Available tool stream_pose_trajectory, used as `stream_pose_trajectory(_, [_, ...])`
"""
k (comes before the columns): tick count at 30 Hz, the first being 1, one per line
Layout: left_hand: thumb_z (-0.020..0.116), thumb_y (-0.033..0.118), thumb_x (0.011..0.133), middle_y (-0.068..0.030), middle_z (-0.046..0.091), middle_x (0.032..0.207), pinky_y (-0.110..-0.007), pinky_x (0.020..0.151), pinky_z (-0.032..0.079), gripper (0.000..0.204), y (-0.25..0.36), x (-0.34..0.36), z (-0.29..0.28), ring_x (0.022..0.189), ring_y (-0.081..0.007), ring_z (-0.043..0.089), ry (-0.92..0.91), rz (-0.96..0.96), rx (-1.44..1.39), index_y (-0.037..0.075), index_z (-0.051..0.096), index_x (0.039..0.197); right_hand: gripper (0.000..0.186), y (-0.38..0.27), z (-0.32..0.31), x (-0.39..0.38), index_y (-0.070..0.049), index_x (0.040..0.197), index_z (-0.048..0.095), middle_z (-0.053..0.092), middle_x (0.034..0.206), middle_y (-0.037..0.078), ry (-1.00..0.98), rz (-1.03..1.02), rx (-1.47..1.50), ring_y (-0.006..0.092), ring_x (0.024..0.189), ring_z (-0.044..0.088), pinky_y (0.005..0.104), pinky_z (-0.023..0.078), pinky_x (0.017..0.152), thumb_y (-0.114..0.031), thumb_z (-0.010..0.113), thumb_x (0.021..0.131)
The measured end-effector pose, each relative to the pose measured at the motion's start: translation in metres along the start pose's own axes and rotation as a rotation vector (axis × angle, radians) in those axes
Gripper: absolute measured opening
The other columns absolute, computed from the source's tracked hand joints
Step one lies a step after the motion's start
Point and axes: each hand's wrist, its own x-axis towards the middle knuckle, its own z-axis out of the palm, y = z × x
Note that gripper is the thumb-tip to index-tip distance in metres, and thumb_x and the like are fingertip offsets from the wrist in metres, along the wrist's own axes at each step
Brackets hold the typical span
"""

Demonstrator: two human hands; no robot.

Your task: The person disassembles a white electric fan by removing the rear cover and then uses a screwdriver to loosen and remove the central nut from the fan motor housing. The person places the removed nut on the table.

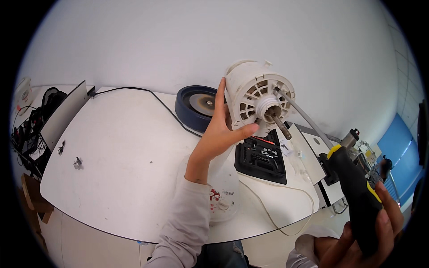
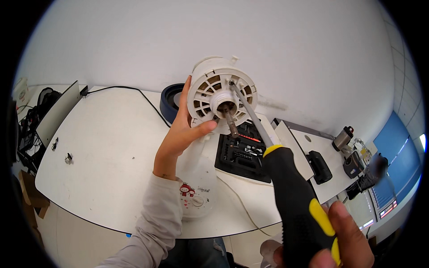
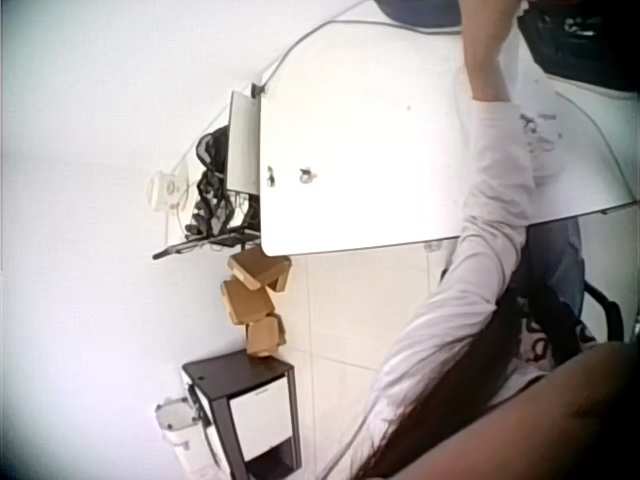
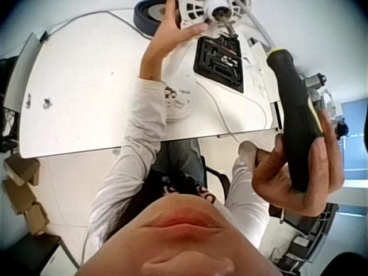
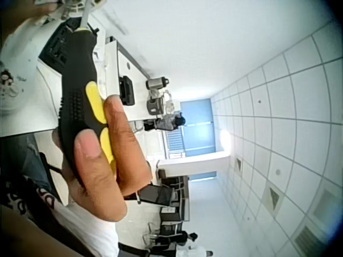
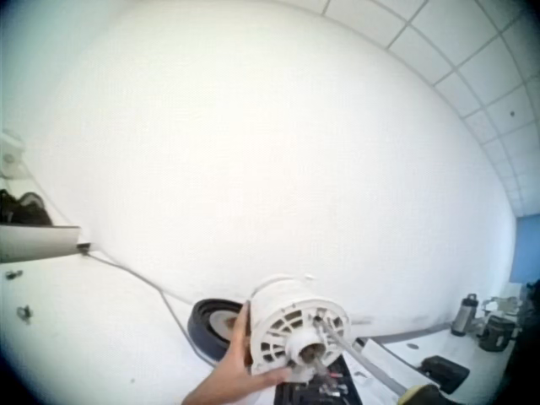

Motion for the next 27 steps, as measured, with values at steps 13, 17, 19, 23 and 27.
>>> stream_pose_trajectory(13, [0.079, 0.021, 0.07, -0.0214, 0.025, 0.144, -0.041, 0.108, 0.027, 0.119, 0.0, -0.002, -0.002, 0.134, -0.0302, 0.029, 0.033, 0.035, 0.029, 0.01, -0.012, 0.146, 0.056, -0.007, 0.043, -0.011, 0.007, 0.096, 0.05, 0.054, 0.067, 0.009, 0.545, 0.334, -0.259, 0.0086, 0.04, 0.047, 0.0186, 0.042, 0.035, -0.048, 0.061, 0.085])
stream_pose_trajectory(17, [0.079, 0.018, 0.071, -0.0218, 0.025, 0.144, -0.04, 0.107, 0.028, 0.118, -0.001, -0.005, -0.002, 0.133, -0.0298, 0.03, 0.063, 0.06, -0.013, 0.009, -0.011, 0.146, 0.042, -0.028, 0.067, -0.026, 0.001, 0.111, 0.05, 0.055, 0.091, 0.011, 0.648, 0.804, -0.061, 0.0055, 0.05, 0.048, 0.0168, 0.037, 0.042, -0.038, 0.048, 0.095])
stream_pose_trajectory(19, [0.079, 0.017, 0.071, -0.0218, 0.025, 0.144, -0.04, 0.107, 0.029, 0.117, -0.006, -0.003, 0.004, 0.132, -0.0293, 0.031, 0.076, 0.056, -0.05, 0.009, -0.01, 0.146, 0.044, -0.017, 0.073, -0.035, 0.002, 0.109, 0.051, 0.054, 0.083, 0.01, 0.717, 0.775, -0.078, 0.0035, 0.041, 0.039, 0.0155, 0.028, 0.036, -0.04, 0.047, 0.095])
stream_pose_trajectory(23, [0.081, 0.018, 0.069, -0.0209, 0.024, 0.144, -0.04, 0.105, 0.032, 0.12, -0.017, -0.001, 0.003, 0.13, -0.0293, 0.034, 0.091, 0.19, 0.011, 0.009, -0.01, 0.146, 0.045, -0.013, 0.086, -0.039, 0.002, 0.112, 0.049, 0.052, 0.08, 0.008, 0.808, 0.829, 0.018, 0.0038, 0.04, 0.033, 0.016, 0.028, 0.038, -0.04, 0.045, 0.095])
stream_pose_trajectory(27, [0.087, 0.022, 0.061, -0.0195, 0.026, 0.144, -0.04, 0.106, 0.031, 0.131, -0.024, 0.0, -0.003, 0.132, -0.029, 0.033, 0.109, 0.275, 0.127, 0.013, -0.013, 0.146, 0.053, -0.005, 0.093, -0.033, 0.0, 0.09, 0.045, 0.038, 0.052, 0.001, 0.931, 0.63, 0.262, 0.0101, 0.036, 0.038, 0.0236, 0.034, 0.03, -0.05, 0.062, 0.084])
